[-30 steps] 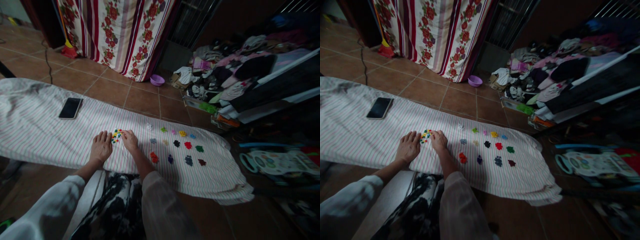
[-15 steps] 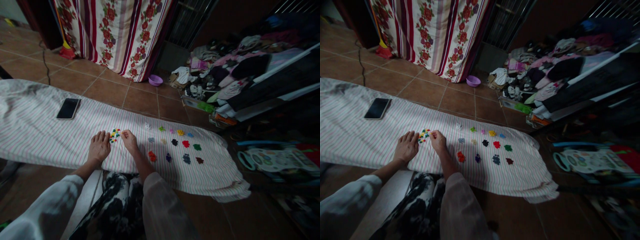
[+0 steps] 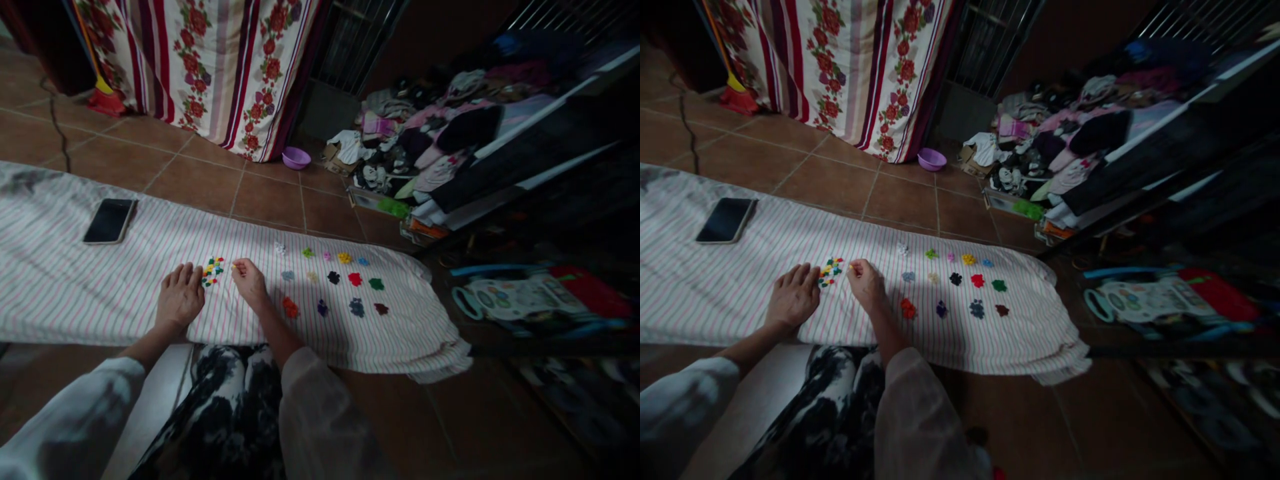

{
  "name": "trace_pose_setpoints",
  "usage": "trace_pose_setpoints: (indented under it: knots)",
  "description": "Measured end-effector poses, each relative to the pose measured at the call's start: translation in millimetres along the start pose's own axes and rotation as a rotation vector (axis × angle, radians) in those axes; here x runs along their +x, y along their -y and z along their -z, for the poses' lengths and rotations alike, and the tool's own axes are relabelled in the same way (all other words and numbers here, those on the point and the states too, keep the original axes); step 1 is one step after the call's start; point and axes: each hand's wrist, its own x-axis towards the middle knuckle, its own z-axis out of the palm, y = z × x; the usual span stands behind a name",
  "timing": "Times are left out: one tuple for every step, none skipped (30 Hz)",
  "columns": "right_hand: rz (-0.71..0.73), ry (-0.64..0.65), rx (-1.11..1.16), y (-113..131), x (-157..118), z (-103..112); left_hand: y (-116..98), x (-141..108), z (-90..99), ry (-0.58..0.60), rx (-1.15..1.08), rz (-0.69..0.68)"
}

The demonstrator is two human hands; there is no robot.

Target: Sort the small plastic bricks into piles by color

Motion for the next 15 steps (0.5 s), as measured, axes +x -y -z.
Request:
trace_pose_setpoints:
  knots:
    - [0.005,-0.001,-0.007,1.0,-0.8,2.7,0.1,-0.3,-0.1,-0.001,0.001,-0.001]
    - [0.011,-0.003,-0.015,1.5,-1.5,5.3,0.2,-0.5,-0.2,-0.003,0.004,0.0]
    - [0.017,-0.005,-0.023,1.4,-2.3,7.9,0.2,-0.7,-0.1,-0.001,0.005,0.001]
    - [0.023,-0.009,-0.029,0.9,-3.1,10.5,0.2,-0.9,0.2,0.003,0.006,0.004]
    - [0.027,-0.014,-0.035,0.0,-4.0,13.1,0.1,-1.0,0.7,0.008,0.006,0.009]
    - [0.028,-0.02,-0.04,-1.1,-4.9,15.9,-0.1,-1.0,1.4,0.016,0.007,0.01]
    - [0.025,-0.028,-0.047,-2.2,-5.8,18.9,-0.4,-1.0,2.2,0.022,0.01,0.01]
    - [0.021,-0.037,-0.053,-3.3,-6.6,22.0,-0.6,-1.0,2.9,0.026,0.014,0.01]
    - [0.016,-0.046,-0.058,-4.4,-7.2,25.4,-0.9,-0.9,3.6,0.028,0.018,0.01]
    - [0.012,-0.052,-0.061,-5.4,-7.6,28.8,-1.1,-0.8,4.2,0.031,0.018,0.009]
    - [0.006,-0.059,-0.06,-6.6,-7.5,32.4,-1.3,-0.7,4.6,0.032,0.017,0.009]
    - [-0.002,-0.068,-0.057,-7.9,-7.1,36.0,-1.5,-0.5,4.9,0.033,0.015,0.01]
    - [-0.011,-0.08,-0.051,-9.6,-6.3,39.6,-1.5,-0.4,5.0,0.034,0.012,0.013]
    - [-0.019,-0.093,-0.046,-11.7,-5.1,43.3,-1.6,-0.3,5.2,0.035,0.007,0.018]
    - [-0.026,-0.111,-0.042,-14.3,-3.7,47.2,-1.6,-0.1,5.3,0.036,0.003,0.023]
